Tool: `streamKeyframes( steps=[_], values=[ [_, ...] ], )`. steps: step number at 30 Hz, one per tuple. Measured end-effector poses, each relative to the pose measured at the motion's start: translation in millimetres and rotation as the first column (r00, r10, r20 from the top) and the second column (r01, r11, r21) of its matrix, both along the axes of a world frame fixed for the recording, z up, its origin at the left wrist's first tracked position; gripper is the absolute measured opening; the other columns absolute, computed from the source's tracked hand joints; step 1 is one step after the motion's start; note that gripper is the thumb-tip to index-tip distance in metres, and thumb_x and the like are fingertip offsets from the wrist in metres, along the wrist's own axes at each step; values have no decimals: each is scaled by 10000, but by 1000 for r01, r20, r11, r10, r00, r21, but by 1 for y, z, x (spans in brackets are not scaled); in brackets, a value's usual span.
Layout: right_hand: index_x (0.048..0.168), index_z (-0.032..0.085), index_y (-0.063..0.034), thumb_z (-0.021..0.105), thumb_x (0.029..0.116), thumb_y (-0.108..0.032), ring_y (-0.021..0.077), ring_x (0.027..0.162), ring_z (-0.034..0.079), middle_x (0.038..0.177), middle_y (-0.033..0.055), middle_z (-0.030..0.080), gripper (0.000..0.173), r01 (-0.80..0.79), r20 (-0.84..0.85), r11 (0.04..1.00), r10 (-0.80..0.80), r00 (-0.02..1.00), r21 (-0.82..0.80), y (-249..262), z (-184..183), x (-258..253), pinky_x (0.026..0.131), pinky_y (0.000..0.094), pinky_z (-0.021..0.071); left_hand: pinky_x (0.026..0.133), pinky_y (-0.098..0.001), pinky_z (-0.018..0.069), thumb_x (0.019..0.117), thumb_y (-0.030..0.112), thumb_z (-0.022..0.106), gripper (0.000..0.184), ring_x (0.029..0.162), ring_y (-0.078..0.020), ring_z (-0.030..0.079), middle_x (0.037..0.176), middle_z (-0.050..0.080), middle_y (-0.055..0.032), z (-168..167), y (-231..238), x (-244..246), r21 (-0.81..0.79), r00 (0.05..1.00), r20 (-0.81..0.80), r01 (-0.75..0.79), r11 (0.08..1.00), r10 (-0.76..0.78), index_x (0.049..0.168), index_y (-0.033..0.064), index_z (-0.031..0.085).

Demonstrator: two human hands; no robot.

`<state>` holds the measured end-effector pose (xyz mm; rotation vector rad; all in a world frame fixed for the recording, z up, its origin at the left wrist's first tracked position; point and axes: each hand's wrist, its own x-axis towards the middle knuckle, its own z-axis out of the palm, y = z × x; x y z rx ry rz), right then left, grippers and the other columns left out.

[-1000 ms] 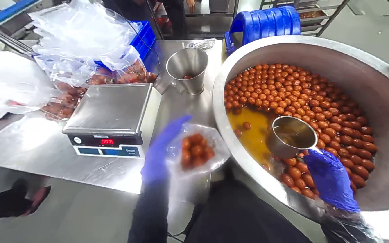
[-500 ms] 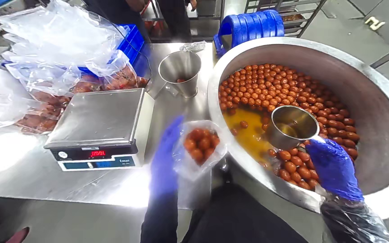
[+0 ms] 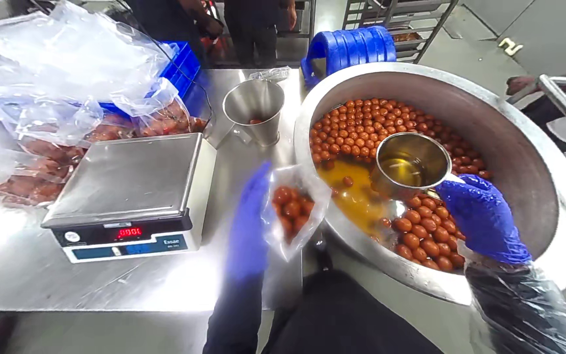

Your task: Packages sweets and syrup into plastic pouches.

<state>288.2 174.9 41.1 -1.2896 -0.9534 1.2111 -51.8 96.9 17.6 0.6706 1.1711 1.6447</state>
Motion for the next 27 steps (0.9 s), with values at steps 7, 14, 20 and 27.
streamKeyframes(
  steps=[7, 14, 20, 27],
  values=[
    [708, 578, -189, 552, 899, -24, -9, 471, 499, 560, -97, 568, 253, -59, -68, 998, 61, 996, 30, 6, -44, 8, 466, 150, 433, 1006, -238, 514, 1075, 128, 377, 397, 1210, -69, 605, 1344, 628, -49, -26, 6, -12, 142, 998, 52, 32, 989, -40, 1432, -18, 472],
    [695, 562, -168, 468, 926, 26, -2, 495, 539, 582, -73, 598, 315, 4, -204, 1000, 0, 979, 21, 5, -56, 7, 490, 147, 468, 1031, -238, 497, 1077, 134, 359, 404, 1250, -74, 583, 1377, 612, -37, -34, 6, -16, 172, 995, 77, 43, 984, -57, 1444, 1, 465],
    [697, 558, -174, 453, 946, 20, -21, 467, 497, 559, -91, 567, 333, 17, -186, 1000, -17, 982, -1, 9, -56, 7, 464, 130, 433, 1009, -236, 510, 1077, 123, 357, 397, 1221, -62, 596, 1357, 623, -30, -25, 5, -11, 105, 999, 46, 16, 994, -21, 1437, 10, 480],
    [710, 561, -173, 467, 948, 18, -21, 470, 509, 569, -91, 580, 319, 29, -167, 999, -31, 985, -18, 7, -63, 3, 461, 129, 436, 1016, -239, 504, 1067, 136, 374, 410, 1231, -77, 593, 1369, 614, -51, -34, 8, -16, 126, 1000, 22, 11, 992, -14, 1435, -15, 470]
  ],
)
